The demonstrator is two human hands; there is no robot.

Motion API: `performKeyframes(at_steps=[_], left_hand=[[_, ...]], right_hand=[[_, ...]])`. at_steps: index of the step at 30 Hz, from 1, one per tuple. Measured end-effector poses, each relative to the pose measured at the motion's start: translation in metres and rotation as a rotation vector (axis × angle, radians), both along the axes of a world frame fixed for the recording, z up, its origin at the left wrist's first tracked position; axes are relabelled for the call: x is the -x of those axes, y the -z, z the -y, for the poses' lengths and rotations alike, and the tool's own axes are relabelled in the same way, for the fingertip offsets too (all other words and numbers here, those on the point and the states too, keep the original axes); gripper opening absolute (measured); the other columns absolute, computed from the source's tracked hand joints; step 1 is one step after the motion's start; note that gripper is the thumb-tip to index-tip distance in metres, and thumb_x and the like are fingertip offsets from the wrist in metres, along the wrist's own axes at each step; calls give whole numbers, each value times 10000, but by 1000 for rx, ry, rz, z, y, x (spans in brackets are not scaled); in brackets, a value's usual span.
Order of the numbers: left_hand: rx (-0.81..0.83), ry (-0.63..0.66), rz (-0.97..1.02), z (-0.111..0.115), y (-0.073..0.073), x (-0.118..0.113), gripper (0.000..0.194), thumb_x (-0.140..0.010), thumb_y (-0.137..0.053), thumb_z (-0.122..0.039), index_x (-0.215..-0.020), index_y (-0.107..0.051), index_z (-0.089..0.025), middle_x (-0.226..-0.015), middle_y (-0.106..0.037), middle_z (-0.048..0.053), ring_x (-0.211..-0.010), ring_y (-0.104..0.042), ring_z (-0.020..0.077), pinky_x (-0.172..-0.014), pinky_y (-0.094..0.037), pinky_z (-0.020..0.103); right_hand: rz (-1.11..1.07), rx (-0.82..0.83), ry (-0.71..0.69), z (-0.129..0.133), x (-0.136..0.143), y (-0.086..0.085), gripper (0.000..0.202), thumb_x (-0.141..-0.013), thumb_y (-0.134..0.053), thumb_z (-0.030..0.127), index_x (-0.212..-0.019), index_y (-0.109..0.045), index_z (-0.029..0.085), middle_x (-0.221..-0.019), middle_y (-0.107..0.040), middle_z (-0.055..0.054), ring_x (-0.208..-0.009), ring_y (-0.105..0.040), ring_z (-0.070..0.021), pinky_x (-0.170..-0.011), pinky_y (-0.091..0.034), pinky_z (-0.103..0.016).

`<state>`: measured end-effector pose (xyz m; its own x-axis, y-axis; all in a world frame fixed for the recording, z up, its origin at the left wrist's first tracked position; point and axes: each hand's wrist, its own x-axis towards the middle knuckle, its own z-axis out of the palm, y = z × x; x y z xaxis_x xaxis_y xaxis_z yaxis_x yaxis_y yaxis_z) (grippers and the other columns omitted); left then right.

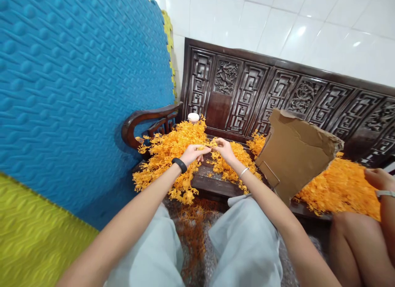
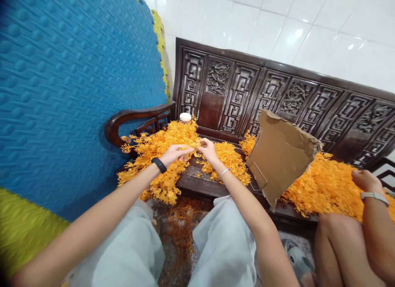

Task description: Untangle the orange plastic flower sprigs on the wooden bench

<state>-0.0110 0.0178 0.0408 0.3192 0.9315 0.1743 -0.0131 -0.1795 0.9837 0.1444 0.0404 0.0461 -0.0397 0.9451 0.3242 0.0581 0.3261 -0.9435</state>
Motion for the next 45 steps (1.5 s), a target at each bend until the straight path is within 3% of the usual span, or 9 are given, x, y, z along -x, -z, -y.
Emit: performKeyframes(at_steps=[6, 10, 14, 23, 27, 31, 34, 38, 45], left_hand=[[5, -13, 23, 0, 1, 6, 189, -577, -699, -316, -619, -651, -138, -608, -632, 17, -549, -534, 104, -604, -438, 263], [49, -121, 8, -2, 3, 9, 153, -577, -678, -278, -625, -639, -138, -468, -514, -34, -411, -384, 57, -426, -308, 211], [56, -127, -38, 0, 2, 10, 145, -581, -676, -279, -612, -644, -140, -447, -482, -39, -395, -315, 45, -398, -221, 208], [-36, 1, -142, -3, 8, 1, 110, -519, -693, -231, -552, -645, -137, -504, -578, -12, -537, -517, 118, -565, -408, 254], [8, 15, -153, -7, 13, 2, 117, -493, -691, -187, -476, -594, -124, -458, -554, -25, -510, -519, 114, -580, -420, 264], [32, 51, -110, -5, 13, 3, 132, -488, -691, -153, -576, -599, -114, -521, -590, -19, -535, -538, 110, -568, -415, 251], [69, 36, -79, -4, 12, 5, 249, -488, -726, -194, -664, -561, -131, -513, -587, -26, -477, -506, 91, -479, -367, 222], [105, -55, -76, -8, 10, 8, 310, -506, -752, -286, -680, -535, -149, -412, -500, -57, -384, -397, 57, -412, -262, 200], [-30, -103, -66, -12, 11, 6, 334, -613, -677, -387, -830, -613, -142, -378, -325, -101, -368, -257, 41, -407, -168, 210]], right_hand=[[68, -82, -63, 3, -13, -3, 251, -511, -634, 71, -742, -613, 168, -778, -611, 21, -744, -543, -102, -731, -418, -241], [54, -161, 34, 4, -19, -2, 157, -618, -538, 115, -740, -617, 175, -780, -605, 6, -741, -543, -115, -715, -416, -249], [52, -236, 112, 6, -20, -4, 90, -675, -537, 164, -726, -610, 181, -767, -594, -1, -762, -533, -123, -727, -409, -248], [406, -307, -216, 19, 2, -2, 166, -727, -604, 346, -804, -626, 201, -802, -588, -12, -752, -529, -129, -687, -403, -256], [512, -432, -247, 18, 8, -1, 149, -727, -618, 351, -785, -631, 214, -751, -551, -10, -714, -506, -133, -675, -395, -262], [613, -497, -279, 16, 10, -3, 86, -739, -613, 286, -756, -624, 203, -754, -536, -21, -727, -499, -142, -686, -386, -275], [608, -473, -224, 16, 10, -6, 92, -738, -603, 251, -674, -572, 192, -704, -534, -11, -693, -487, -137, -678, -378, -275], [359, -326, -119, 12, 9, -7, 86, -761, -541, 246, -704, -505, 194, -664, -531, 20, -630, -502, -110, -641, -391, -250], [72, -24, -171, 1, 5, -4, 133, -696, -558, 190, -822, -515, 181, -656, -535, 47, -581, -535, -80, -604, -424, -226]])
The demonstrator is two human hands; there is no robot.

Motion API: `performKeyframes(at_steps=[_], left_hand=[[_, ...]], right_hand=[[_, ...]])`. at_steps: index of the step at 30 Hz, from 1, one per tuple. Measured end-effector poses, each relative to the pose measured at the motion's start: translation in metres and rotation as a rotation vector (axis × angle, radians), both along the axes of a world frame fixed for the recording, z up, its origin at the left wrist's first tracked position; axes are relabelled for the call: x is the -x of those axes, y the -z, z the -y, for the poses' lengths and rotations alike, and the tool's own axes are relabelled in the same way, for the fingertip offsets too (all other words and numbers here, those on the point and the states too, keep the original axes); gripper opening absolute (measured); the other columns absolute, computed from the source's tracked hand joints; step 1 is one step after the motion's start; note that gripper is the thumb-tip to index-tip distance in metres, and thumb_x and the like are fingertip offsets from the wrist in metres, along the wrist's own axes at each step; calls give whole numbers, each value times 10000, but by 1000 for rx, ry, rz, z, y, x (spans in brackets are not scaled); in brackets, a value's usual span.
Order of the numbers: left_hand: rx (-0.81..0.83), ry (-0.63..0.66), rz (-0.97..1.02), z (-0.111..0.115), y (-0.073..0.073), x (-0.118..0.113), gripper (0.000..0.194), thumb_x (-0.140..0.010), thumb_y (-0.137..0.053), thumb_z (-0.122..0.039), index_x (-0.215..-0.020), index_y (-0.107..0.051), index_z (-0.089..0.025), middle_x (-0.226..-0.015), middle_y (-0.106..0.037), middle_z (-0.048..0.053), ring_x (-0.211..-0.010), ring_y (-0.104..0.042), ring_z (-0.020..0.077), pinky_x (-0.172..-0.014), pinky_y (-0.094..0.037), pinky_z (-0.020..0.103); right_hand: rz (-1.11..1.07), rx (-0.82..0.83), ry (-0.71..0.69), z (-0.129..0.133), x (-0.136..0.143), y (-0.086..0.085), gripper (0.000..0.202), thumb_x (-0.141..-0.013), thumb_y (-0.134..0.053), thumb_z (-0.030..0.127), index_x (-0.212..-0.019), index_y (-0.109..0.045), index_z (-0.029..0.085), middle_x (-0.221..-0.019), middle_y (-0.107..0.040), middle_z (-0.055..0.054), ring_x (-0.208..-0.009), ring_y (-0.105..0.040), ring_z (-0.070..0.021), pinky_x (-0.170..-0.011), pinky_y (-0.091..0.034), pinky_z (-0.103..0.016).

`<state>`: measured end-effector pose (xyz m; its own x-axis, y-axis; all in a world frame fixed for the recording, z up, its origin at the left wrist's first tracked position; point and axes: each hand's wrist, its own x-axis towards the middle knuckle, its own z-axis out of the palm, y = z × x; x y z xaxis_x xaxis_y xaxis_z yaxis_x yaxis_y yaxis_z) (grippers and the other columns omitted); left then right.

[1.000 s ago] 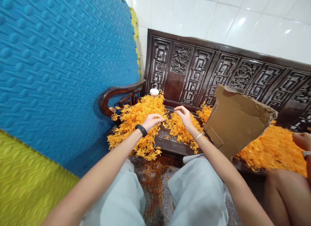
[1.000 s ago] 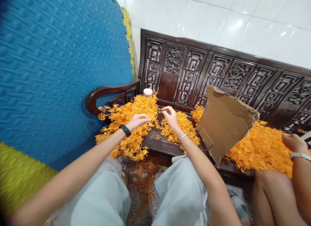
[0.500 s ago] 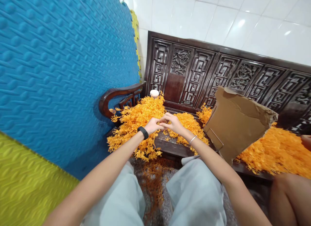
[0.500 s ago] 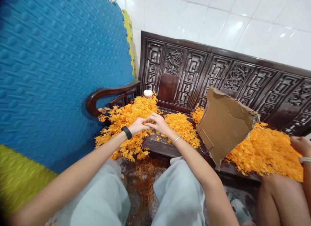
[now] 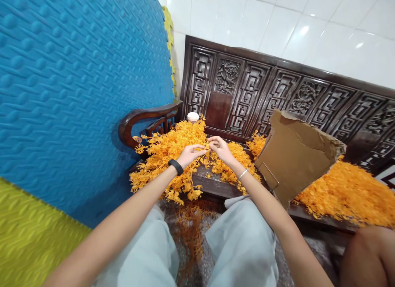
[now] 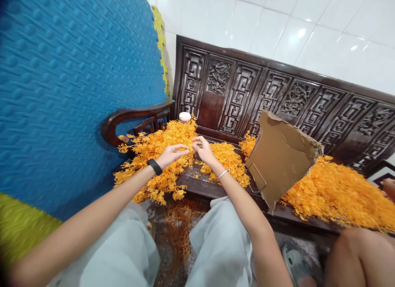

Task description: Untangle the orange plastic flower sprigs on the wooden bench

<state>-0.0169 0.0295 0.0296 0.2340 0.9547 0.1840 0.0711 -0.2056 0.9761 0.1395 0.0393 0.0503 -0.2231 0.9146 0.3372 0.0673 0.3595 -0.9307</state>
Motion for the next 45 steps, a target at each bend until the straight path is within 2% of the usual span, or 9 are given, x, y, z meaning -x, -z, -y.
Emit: performKeyframes(at_steps=[5, 11, 15, 19, 33, 36, 41, 43, 45], left_hand=[[-111, -23, -50, 2, -2, -4, 399, -629, -667, -376, -941, -542, -160, -381, -298, -127, -365, -252, 46, -420, -177, 194], [-194, -21, -204, -2, 3, -6, 203, -659, -618, -344, -640, -543, -157, -365, -286, -100, -375, -224, 52, -436, -154, 212], [-184, 33, -191, -3, 7, -12, 195, -665, -600, -338, -675, -590, -144, -434, -413, -63, -428, -340, 77, -469, -254, 226], [-192, 133, -133, -3, 2, -15, 189, -650, -613, -329, -620, -579, -145, -664, -547, 0, -639, -482, 118, -630, -369, 257], [126, 581, 79, 49, -37, 1, 272, -674, -627, -350, -531, -510, -151, -665, -621, 12, -679, -564, 135, -678, -392, 271], [201, 700, 155, 55, -44, 5, 323, -611, -681, -343, -459, -472, -150, -545, -567, -5, -598, -559, 137, -611, -393, 267], [123, 949, 294, 62, -42, 6, 427, -580, -699, -378, -354, -406, -163, -402, -435, -19, -431, -436, 94, -514, -366, 271], [123, 1145, 334, 68, -43, 3, 479, -575, -685, -441, -326, -371, -178, -369, -411, -7, -419, -426, 106, -512, -381, 292], [159, 1222, 213, 77, -45, -2, 461, -593, -676, -450, -340, -397, -183, -394, -437, 6, -443, -427, 110, -513, -377, 292]], right_hand=[[74, 48, -12, 1, -6, 0, 80, -707, -535, 195, -770, -566, 157, -682, -571, 13, -586, -508, -81, -593, -421, -230], [77, 99, -35, 4, -7, 6, 202, -643, -641, 317, -745, -582, 153, -673, -580, 11, -621, -521, -96, -613, -425, -243], [88, 124, 37, 5, -10, 8, 343, -492, -753, 345, -698, -575, 136, -632, -573, 18, -581, -516, -90, -584, -420, -238], [87, 151, 56, 4, -17, 6, 361, -470, -759, 394, -598, -547, 132, -542, -552, 27, -502, -488, -77, -535, -408, -235], [-56, 215, -644, 59, -22, -27, 288, -722, -650, 356, -678, -457, 146, -643, -607, 4, -636, -583, -106, -624, -439, -253], [-124, 219, -732, 71, -18, -33, 269, -738, -643, 330, -686, -455, 144, -647, -609, -7, -639, -587, -113, -625, -441, -264], [-270, 201, -904, 90, -12, -38, 271, -745, -631, 320, -664, -429, 159, -602, -573, 14, -587, -581, -116, -577, -440, -267], [-349, 146, -914, 91, -13, -39, 297, -738, -631, 337, -642, -405, 170, -547, -536, 37, -526, -554, -104, -551, -433, -260], [-346, 84, -754, 82, -16, -38, 280, -736, -627, 359, -663, -427, 176, -530, -525, 46, -487, -519, -87, -537, -423, -248]])
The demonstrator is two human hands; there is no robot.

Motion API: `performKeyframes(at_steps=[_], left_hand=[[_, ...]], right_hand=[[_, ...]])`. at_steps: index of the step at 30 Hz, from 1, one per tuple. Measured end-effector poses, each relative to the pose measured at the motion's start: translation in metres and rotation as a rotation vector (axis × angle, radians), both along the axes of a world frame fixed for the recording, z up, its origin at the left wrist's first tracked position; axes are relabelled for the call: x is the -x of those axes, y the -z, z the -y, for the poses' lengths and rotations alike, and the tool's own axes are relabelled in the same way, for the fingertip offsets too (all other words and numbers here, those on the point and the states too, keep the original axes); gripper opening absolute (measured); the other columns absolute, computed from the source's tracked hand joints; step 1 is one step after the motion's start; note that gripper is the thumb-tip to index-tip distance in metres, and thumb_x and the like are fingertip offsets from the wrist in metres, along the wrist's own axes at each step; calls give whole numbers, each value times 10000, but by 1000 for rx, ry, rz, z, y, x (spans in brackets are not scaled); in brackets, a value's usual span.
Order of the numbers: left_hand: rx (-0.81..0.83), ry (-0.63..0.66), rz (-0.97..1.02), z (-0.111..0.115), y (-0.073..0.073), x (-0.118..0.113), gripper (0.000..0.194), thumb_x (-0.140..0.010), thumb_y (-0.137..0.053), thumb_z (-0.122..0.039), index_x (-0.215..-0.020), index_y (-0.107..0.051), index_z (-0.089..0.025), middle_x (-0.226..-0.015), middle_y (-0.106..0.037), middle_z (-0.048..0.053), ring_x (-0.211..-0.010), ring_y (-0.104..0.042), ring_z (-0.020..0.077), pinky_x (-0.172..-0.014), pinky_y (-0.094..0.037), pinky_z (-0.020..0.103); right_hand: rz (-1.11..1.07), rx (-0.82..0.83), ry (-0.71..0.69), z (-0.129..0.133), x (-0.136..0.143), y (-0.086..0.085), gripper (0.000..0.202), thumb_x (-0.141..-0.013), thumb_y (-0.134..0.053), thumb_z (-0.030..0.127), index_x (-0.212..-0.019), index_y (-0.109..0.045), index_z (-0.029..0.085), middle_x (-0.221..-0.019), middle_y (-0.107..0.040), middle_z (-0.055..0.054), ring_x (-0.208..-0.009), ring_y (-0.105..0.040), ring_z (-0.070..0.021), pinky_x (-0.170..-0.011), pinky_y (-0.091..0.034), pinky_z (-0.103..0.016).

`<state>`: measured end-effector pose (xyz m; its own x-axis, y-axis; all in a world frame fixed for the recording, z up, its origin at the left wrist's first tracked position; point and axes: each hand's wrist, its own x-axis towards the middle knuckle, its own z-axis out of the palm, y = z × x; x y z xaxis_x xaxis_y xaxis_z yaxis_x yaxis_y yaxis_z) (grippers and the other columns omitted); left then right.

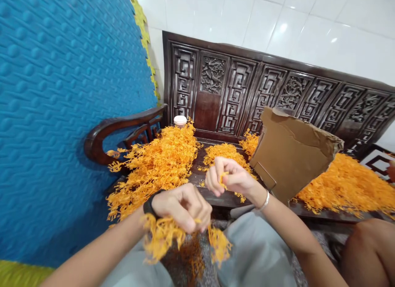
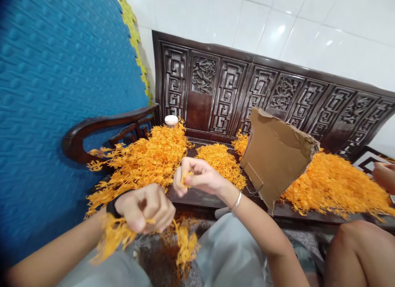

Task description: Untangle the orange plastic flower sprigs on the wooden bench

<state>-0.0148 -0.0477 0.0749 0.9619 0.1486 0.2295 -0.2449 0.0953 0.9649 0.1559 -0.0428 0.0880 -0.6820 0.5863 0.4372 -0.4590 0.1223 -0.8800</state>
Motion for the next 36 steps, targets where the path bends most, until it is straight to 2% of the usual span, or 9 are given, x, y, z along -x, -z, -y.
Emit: performKeyframes(at_steps=[6, 11, 15, 21, 24, 27, 30, 33, 36], left_hand=[[-196, -292, -417, 7, 11, -28, 372, -667, -629, -444, -468, -501, -157, -448, -480, -26, -428, -384, 67, -459, -290, 231], [-176, -573, -434, -18, 40, -40, 384, -655, -621, -484, -496, -524, -148, -431, -444, -47, -398, -342, 52, -417, -247, 209], [-66, -754, -432, -38, 46, -37, 337, -658, -636, -453, -549, -580, -139, -444, -485, -39, -367, -368, 45, -406, -269, 208], [161, -953, -296, -66, 53, -27, 247, -610, -700, -353, -673, -635, -123, -596, -611, 10, -407, -461, 55, -441, -359, 221], [260, -1058, -221, -78, 58, -23, 237, -558, -736, -295, -674, -636, -115, -649, -641, 34, -450, -491, 63, -468, -386, 223], [303, -1120, -130, -83, 61, -21, 246, -527, -751, -249, -713, -659, -117, -643, -636, 26, -511, -516, 69, -490, -387, 210], [276, -1108, -105, -81, 59, -22, 250, -530, -748, -244, -738, -678, -124, -647, -637, 27, -533, -517, 74, -505, -382, 218], [199, -1057, -142, -74, 54, -26, 219, -541, -739, -250, -715, -683, -130, -644, -640, 28, -522, -501, 80, -528, -387, 243], [91, -1019, -168, -65, 47, -30, 174, -557, -721, -234, -694, -676, -137, -622, -626, 9, -530, -493, 83, -557, -394, 254]], right_hand=[[341, -5, 796, -69, -37, 31, 294, -621, -690, 402, -719, -565, 154, -561, -538, 36, -494, -471, -59, -511, -397, -203], [405, 274, 1231, -113, -82, 74, 303, -538, -717, 368, -643, -534, 151, -554, -542, 31, -494, -498, -68, -515, -432, -207], [570, 382, 1409, -120, -102, 91, 229, -565, -711, 262, -636, -528, 145, -429, -464, 64, -356, -377, -44, -387, -318, -188], [583, 451, 1438, -122, -111, 99, 237, -653, -642, 147, -836, -492, 145, -530, -537, 41, -358, -434, -51, -404, -360, -186], [535, 468, 1459, -117, -109, 91, 372, -663, -639, 137, -977, -440, 160, -680, -586, 13, -401, -489, -53, -447, -414, -193], [457, 503, 1430, -106, -99, 77, 292, -701, -596, 122, -951, -449, 160, -802, -607, -31, -442, -511, -44, -470, -429, -188], [478, 414, 1148, -92, -79, 59, 97, -756, -556, 188, -832, -516, 141, -862, -623, -68, -526, -553, -60, -512, -444, -194], [556, 147, 865, -77, -55, 43, 189, -757, -581, 320, -843, -581, 152, -926, -630, -60, -700, -589, -98, -597, -459, -208], [600, -101, 730, -67, -37, 33, 257, -730, -611, 343, -921, -609, 171, -992, -625, -36, -872, -566, -113, -745, -452, -228]])
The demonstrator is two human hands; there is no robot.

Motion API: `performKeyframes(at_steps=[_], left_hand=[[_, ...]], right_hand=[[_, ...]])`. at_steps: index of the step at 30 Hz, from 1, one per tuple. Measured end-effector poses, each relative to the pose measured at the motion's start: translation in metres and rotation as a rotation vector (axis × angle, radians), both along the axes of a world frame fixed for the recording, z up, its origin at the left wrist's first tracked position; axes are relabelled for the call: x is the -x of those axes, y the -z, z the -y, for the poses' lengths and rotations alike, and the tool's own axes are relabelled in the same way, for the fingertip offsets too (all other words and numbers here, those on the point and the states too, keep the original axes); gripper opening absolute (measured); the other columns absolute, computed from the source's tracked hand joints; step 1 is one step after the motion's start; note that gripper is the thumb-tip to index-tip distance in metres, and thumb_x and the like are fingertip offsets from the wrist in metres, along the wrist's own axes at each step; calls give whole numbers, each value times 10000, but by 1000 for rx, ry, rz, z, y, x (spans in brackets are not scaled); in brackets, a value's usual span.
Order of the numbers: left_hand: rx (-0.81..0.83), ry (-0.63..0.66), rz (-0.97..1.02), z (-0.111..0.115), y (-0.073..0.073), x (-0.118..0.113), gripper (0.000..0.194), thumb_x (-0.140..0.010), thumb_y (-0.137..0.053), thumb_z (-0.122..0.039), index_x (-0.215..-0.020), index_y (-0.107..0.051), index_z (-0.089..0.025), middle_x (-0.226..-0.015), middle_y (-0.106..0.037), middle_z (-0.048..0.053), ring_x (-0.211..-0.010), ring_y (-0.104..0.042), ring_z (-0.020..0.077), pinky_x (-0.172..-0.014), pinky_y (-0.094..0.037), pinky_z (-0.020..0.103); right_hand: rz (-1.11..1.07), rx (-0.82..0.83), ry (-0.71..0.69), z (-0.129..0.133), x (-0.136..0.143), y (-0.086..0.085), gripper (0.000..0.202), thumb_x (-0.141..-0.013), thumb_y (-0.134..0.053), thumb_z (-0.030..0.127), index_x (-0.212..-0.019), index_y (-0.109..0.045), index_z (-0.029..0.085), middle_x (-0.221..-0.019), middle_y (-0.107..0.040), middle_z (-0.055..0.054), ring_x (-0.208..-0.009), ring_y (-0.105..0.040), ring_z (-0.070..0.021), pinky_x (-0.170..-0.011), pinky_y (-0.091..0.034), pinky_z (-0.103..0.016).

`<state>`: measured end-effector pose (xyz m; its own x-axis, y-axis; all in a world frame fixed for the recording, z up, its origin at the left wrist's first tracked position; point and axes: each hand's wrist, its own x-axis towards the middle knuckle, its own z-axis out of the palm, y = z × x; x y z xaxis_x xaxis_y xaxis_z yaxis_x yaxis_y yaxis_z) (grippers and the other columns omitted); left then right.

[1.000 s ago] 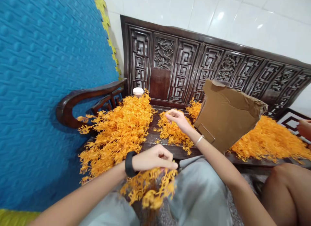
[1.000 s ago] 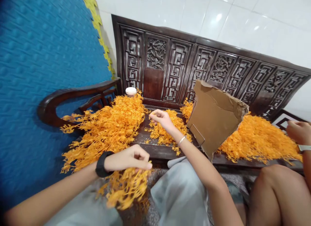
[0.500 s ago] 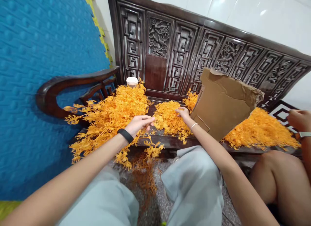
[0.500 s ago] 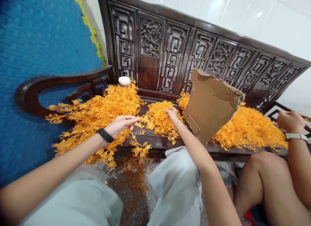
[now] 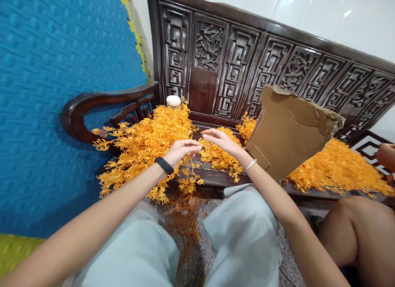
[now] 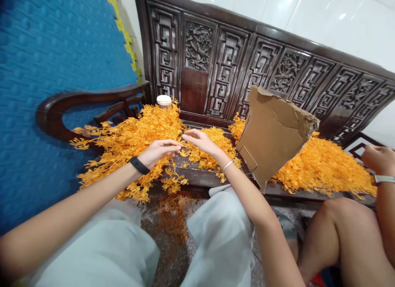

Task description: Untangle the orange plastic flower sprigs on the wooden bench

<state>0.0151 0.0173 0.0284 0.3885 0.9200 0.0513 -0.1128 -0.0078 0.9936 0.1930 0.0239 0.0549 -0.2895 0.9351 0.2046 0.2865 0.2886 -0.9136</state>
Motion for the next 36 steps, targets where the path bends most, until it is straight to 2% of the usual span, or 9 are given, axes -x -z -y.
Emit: performKeyframes(at_steps=[2, 4, 6, 14, 20, 25, 29, 33, 36], left_hand=[[-44, 33, -34, 5, -4, 0, 143, -573, -705, -229, -673, -659, -138, -614, -616, -3, -529, -496, 82, -572, -399, 257], [-51, 57, -44, 8, -6, 1, 140, -587, -689, -239, -666, -636, -137, -617, -614, -5, -525, -509, 87, -571, -400, 259], [-32, 59, -34, 8, -7, 4, 158, -592, -683, -252, -680, -619, -138, -625, -619, -2, -528, -524, 94, -562, -396, 256], [-74, 77, -19, 3, -3, 12, 176, -635, -654, -272, -749, -591, -153, -675, -631, 12, -656, -553, 121, -599, -393, 251], [-88, 49, -13, 1, -3, 10, 125, -635, -634, -237, -730, -601, -163, -645, -593, -9, -657, -539, 118, -609, -391, 256], [-53, 55, 45, -1, -3, 6, 97, -635, -619, -204, -715, -610, -150, -611, -561, -18, -618, -502, 94, -621, -373, 240], [-16, 22, 168, -5, 0, 4, 87, -659, -592, -216, -730, -597, -166, -573, -512, -35, -563, -463, 79, -581, -358, 224], [33, 105, 267, -6, -1, 2, 52, -681, -563, -213, -710, -569, -171, -495, -441, -47, -518, -430, 79, -593, -386, 225], [83, 184, 322, -3, -3, -3, 239, -766, -465, -327, -588, -497, -171, -432, -372, -43, -460, -390, 83, -560, -394, 237]], right_hand=[[43, -31, -135, 4, 6, -4, 259, -736, -604, 338, -927, -618, 164, -958, -633, -28, -868, -564, -113, -793, -439, -247], [86, -26, -259, 7, 8, -5, 247, -742, -596, 337, -902, -628, 152, -875, -639, -21, -800, -574, -111, -771, -442, -257], [118, -31, -312, 7, 8, -6, 239, -722, -618, 326, -878, -633, 145, -815, -637, -15, -744, -576, -110, -734, -445, -258], [-4, 10, -258, 1, 7, -3, 276, -650, -681, 326, -861, -639, 153, -815, -646, -18, -750, -588, -118, -734, -457, -264], [-3, 58, -253, -3, 3, 0, 265, -635, -689, 312, -851, -650, 163, -794, -641, -4, -744, -574, -111, -736, -448, -258], [-97, 88, -186, -6, -3, 5, 251, -593, -719, 279, -793, -624, 161, -767, -626, 5, -720, -564, -96, -726, -437, -245], [-236, 108, -41, -9, -7, 9, 235, -565, -728, 302, -687, -589, 158, -696, -606, 12, -661, -541, -85, -678, -429, -231], [-378, 189, 102, -11, -9, 10, 205, -566, -715, 280, -673, -592, 157, -699, -601, 9, -657, -528, -79, -627, -403, -209], [-450, 274, 171, -12, -7, 10, 131, -596, -679, 226, -646, -585, 149, -684, -586, 21, -628, -507, -63, -607, -382, -201]])
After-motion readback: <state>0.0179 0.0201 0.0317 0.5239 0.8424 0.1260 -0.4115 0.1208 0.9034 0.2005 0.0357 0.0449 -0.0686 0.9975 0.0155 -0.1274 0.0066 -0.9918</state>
